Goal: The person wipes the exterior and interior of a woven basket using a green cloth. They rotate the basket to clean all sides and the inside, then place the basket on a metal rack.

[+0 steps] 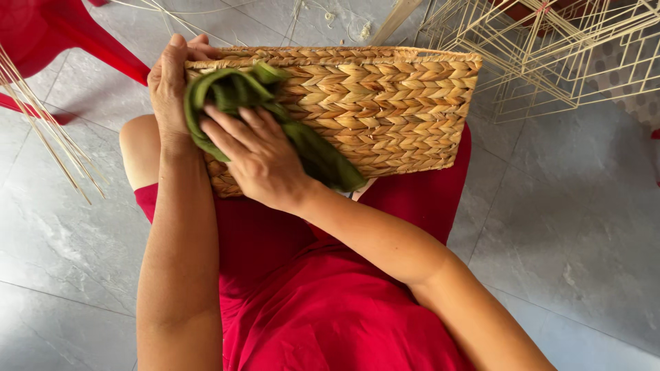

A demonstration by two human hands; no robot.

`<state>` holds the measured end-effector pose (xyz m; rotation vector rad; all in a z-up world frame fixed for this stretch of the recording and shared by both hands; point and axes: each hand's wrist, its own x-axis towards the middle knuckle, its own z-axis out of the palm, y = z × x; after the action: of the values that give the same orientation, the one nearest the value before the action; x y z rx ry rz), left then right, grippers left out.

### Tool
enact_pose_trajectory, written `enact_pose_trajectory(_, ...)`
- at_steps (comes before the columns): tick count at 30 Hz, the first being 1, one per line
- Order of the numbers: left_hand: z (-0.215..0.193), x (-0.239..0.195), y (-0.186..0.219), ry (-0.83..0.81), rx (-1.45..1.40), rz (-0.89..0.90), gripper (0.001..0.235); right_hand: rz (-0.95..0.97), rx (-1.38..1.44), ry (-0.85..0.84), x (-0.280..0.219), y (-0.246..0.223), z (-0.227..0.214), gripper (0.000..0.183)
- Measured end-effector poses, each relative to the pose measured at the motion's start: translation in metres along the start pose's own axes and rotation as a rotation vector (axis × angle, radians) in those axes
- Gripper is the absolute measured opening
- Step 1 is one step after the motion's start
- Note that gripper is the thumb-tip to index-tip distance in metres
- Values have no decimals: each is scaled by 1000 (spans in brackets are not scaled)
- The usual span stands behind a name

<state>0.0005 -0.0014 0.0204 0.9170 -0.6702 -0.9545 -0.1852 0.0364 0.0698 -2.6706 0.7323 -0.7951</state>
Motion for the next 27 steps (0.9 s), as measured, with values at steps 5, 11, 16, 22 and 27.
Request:
enact_pose_trajectory(5,0,5,-1,21,55,-14,44,-85,-26,35,1,34,-14,52)
enact_pose_trajectory(11,4,5,-5,27,95,1,46,21,-245,215,-39,102,-56,39)
enact_pose_trajectory(16,4,4,1,28,57,-21,43,679,24,322,-93,154,-125,40)
enact_pose_trajectory(22,8,1,-3,34,0,-28,40,527,-217,466,-146,165,-138,52)
enact_pose_trajectory(27,4,1,-3,29,26,1,41,478,-388,330,-126,121,-107,41)
